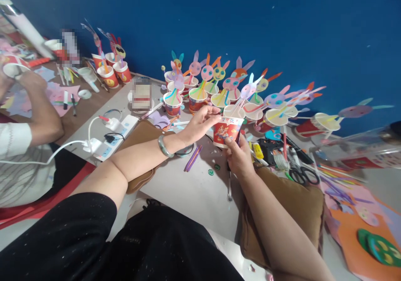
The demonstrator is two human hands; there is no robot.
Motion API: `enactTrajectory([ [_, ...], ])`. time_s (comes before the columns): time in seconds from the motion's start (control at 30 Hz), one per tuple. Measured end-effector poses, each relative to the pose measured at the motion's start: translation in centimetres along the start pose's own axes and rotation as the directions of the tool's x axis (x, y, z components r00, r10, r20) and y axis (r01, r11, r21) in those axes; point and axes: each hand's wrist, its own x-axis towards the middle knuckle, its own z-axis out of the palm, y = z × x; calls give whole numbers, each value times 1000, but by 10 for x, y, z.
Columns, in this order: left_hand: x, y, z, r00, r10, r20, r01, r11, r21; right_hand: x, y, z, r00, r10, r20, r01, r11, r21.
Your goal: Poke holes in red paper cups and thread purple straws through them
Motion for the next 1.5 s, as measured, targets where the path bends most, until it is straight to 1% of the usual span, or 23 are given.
enactTrajectory([
  [0.1, 3, -2, -2, 995, -23, -96, 20, 999, -36, 1, 0, -1, 999, -25, -28, 24, 1000, -11],
  [0.17, 6, -4, -4, 991, -33, -127, 24, 998, -66, 3, 1, -4, 998, -44, -51, 43, 999, -12],
  [0.3, 8, -8, -7, 995, -13, -96, 1, 992, -125, 5, 2, -8, 995, -65, -76, 65, 998, 4],
  [0.4, 6, -8, -7, 998, 20, -55, -28, 989, -147, 5, -1, -8, 997, -41, -71, 45, 997, 56],
  [0.47, 4, -7, -6, 998, 33, -49, -40, 989, -141, 4, -3, -7, 996, -25, -81, 33, 994, 108],
  [0.6, 2, -1, -1, 997, -17, -79, 4, 987, -163, 2, -5, -5, 995, -10, -97, 27, 985, 171],
  [0.7, 0, 4, 2, 998, -42, -42, 34, 984, -177, 2, -4, -6, 995, -23, -98, 40, 984, 176],
  [0.8, -3, 7, 3, 997, -73, -13, 70, 989, -128, 0, -4, -6, 996, -28, -81, 42, 983, 177],
  [0.9, -4, 5, 6, 994, -87, -69, 78, 989, -128, -1, -4, -5, 997, -42, -60, 52, 985, 163],
  [0.97, -3, 2, 8, 992, -77, -100, 57, 980, -190, -2, -5, -3, 998, -50, -49, 57, 987, 153],
  [1.03, -3, -3, 11, 996, -73, -60, 54, 962, -268, -2, -5, -2, 998, -53, -39, 58, 986, 154],
  [1.1, -5, -6, 13, 997, -71, 42, 80, 945, -318, -3, -4, -2, 998, -51, -24, 54, 985, 162],
  [1.17, -6, -8, 13, 988, -61, 145, 106, 939, -328, -4, -4, -2, 999, -51, 10, 49, 987, 151],
  [1.23, -7, -8, 13, 979, -47, 198, 109, 941, -319, -4, -4, -2, 997, -67, 51, 60, 990, 127],
  [1.3, -7, -8, 12, 981, -34, 192, 93, 948, -305, -5, -4, -2, 994, -83, 70, 75, 991, 113],
  [1.43, -6, -6, 11, 992, -13, 129, 50, 957, -285, -4, -2, -1, 994, -85, 62, 77, 988, 132],
  [1.5, -6, -5, 11, 992, -12, 127, 48, 957, -285, -4, -2, -1, 994, -98, 57, 91, 988, 122],
])
